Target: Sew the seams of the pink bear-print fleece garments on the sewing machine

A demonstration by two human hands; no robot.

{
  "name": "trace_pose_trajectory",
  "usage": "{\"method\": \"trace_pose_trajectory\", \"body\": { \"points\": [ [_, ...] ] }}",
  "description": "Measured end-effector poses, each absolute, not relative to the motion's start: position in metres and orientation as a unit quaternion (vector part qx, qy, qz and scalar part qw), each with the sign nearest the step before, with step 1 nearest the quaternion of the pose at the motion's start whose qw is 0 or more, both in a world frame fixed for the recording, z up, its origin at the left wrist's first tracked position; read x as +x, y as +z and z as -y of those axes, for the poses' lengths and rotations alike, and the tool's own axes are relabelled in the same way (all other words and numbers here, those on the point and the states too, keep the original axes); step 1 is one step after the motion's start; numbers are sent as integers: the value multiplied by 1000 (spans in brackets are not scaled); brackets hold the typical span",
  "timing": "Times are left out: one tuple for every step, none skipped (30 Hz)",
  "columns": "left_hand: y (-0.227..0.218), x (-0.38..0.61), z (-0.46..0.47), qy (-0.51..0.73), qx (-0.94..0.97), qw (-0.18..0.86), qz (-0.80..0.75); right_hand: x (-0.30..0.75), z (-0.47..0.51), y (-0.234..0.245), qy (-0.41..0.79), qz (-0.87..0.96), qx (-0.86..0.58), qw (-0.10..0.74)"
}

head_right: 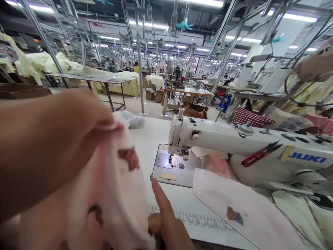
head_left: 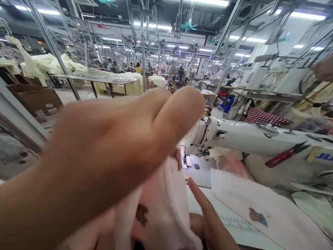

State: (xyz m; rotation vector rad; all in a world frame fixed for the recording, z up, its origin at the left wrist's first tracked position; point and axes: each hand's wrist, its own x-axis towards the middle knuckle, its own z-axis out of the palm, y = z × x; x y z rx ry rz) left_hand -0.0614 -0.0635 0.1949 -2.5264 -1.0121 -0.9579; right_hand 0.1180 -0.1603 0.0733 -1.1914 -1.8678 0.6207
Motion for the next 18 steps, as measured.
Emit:
{"method": "trace_pose_trajectory", "body": {
  "points": [
    [195,-54,45,-282,-867,196,360,122,161,63,278,718,-485,415],
    [191,-44,25,-213,-875,216,377,129,159,52,287,699,-504,419],
    [182,-33,4,-171,-880,208,391,137,156,41,263,691,-532,414],
    [169,-22,-15,-150,-885,194,395,146,153,29,204,698,-559,399],
    [153,-12,-31,-140,-887,184,399,157,149,18,139,710,-579,376],
    [136,-5,-42,-132,-889,172,403,167,145,9,85,724,-587,353],
    [119,1,-48,-126,-895,155,400,177,142,1,46,740,-584,330],
    [103,4,-50,-117,-903,135,390,185,141,-5,23,759,-573,308],
    [89,5,-46,-103,-916,112,372,192,140,-9,13,780,-556,287],
    [77,6,-40,-87,-930,81,346,195,139,-11,10,798,-540,269],
    [68,5,-32,-71,-944,44,318,197,139,-11,10,812,-527,252],
    [60,4,-24,-57,-955,4,290,196,139,-10,12,823,-516,238],
    [55,4,-16,-47,-963,-34,265,194,139,-8,15,829,-508,232],
    [50,3,-11,-42,-966,-64,245,190,138,-6,17,832,-504,231],
    [47,3,-7,-42,-968,-86,232,186,137,-4,20,833,-503,228],
    [43,3,-5,-46,-968,-96,225,183,136,-3,16,832,-502,234],
    [40,3,-5,-52,-969,-97,222,179,135,-3,11,831,-502,240],
    [37,3,-6,-59,-968,-96,223,177,135,-4,8,829,-503,245]
  ]
}}
